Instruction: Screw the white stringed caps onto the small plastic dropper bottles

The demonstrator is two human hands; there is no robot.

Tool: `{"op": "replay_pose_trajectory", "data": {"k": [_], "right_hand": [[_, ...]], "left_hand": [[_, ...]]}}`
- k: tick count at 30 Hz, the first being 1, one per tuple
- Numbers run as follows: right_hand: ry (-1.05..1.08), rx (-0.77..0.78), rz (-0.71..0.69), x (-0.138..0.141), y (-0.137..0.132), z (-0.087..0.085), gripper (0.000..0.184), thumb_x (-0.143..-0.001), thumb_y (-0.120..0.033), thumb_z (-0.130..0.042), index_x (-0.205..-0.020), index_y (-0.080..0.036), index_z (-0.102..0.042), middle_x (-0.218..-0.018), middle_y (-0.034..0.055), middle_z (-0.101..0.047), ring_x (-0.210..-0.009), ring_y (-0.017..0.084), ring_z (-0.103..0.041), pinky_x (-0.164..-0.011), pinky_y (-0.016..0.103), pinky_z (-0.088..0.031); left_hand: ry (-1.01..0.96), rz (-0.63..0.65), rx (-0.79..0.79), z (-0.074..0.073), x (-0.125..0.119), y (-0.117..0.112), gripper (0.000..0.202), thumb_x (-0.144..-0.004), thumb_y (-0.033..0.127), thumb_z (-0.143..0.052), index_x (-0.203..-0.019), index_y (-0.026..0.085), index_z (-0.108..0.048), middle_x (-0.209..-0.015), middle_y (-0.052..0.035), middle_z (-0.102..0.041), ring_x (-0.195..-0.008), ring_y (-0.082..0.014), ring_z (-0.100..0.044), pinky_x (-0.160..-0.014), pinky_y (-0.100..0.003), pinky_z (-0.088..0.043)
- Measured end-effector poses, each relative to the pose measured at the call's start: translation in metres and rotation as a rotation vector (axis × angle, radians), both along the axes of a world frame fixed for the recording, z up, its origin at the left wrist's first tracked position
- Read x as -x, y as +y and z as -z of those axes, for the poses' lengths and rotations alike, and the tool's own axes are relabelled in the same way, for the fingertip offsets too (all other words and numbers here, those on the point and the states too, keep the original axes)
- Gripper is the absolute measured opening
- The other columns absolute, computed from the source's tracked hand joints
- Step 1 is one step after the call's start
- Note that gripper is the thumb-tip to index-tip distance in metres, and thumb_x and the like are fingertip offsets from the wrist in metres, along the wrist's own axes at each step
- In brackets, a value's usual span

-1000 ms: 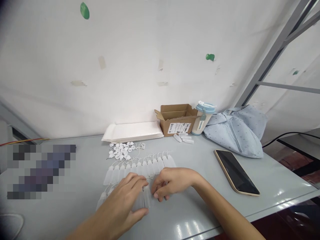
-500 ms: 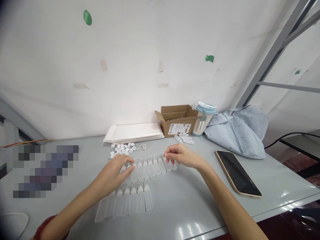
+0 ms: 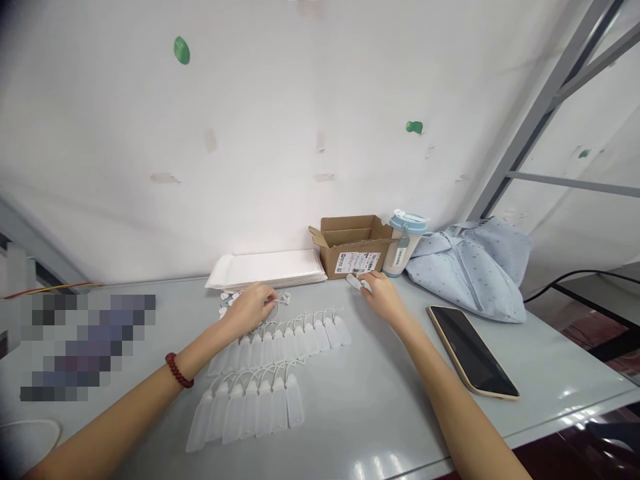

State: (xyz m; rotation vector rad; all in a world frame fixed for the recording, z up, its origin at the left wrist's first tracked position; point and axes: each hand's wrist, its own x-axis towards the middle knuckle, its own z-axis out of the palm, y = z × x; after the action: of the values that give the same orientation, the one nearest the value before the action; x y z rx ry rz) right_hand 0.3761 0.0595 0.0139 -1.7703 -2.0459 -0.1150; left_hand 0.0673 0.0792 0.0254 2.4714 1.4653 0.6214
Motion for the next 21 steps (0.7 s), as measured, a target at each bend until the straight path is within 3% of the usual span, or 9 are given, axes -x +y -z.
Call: {"op": "replay_pose_trajectory", "data": {"k": [7,13,17,21], "right_hand": [[-0.124,0.033,0.031,0.004,0.004,0.012,0.031,-0.083,-0.015,-0.048,-0.109,-0.02,-0.064,-0.11,0.0107,-0.065,-0.1,0.028,-0.056,-0.078,0.036,-0.044],[-0.203,0.032,0.052,0.015,0.006,0.023,0.032,-0.086,-0.017,-0.045,-0.112,-0.022,-0.063,-0.11,0.0115,-0.064,-0.104,0.03,-0.05,-0.076,0.037,-0.038],[-0.22,0.008,0.06,0.017,0.007,0.024,0.03,-0.085,-0.018,-0.047,-0.11,-0.022,-0.063,-0.103,0.0114,-0.065,-0.101,0.031,-0.049,-0.075,0.038,-0.035],[-0.204,-0.052,0.069,0.021,0.004,0.016,0.029,-0.083,-0.015,-0.047,-0.107,-0.02,-0.063,-0.094,0.0115,-0.065,-0.096,0.03,-0.051,-0.074,0.037,-0.035]], "left_hand": [[-0.178,-0.062,-0.026,-0.01,0.006,0.0,0.017,-0.076,0.011,-0.049,-0.08,0.018,-0.064,-0.078,-0.0053,-0.065,-0.079,-0.0225,-0.058,-0.071,-0.032,-0.044],[-0.428,-0.169,-0.001,-0.027,0.017,-0.02,0.014,-0.078,0.024,-0.052,-0.077,0.02,-0.065,-0.08,-0.0025,-0.068,-0.072,-0.0177,-0.058,-0.069,-0.029,-0.044],[-0.597,-0.229,0.119,-0.022,0.028,-0.04,0.02,-0.075,0.034,-0.057,-0.08,0.018,-0.069,-0.079,-0.0041,-0.07,-0.067,-0.0176,-0.06,-0.06,-0.028,-0.046],[-0.738,-0.255,0.245,-0.012,0.035,-0.058,0.025,-0.07,0.037,-0.063,-0.081,0.015,-0.069,-0.081,-0.0066,-0.072,-0.075,-0.0201,-0.066,-0.065,-0.028,-0.051]]}}
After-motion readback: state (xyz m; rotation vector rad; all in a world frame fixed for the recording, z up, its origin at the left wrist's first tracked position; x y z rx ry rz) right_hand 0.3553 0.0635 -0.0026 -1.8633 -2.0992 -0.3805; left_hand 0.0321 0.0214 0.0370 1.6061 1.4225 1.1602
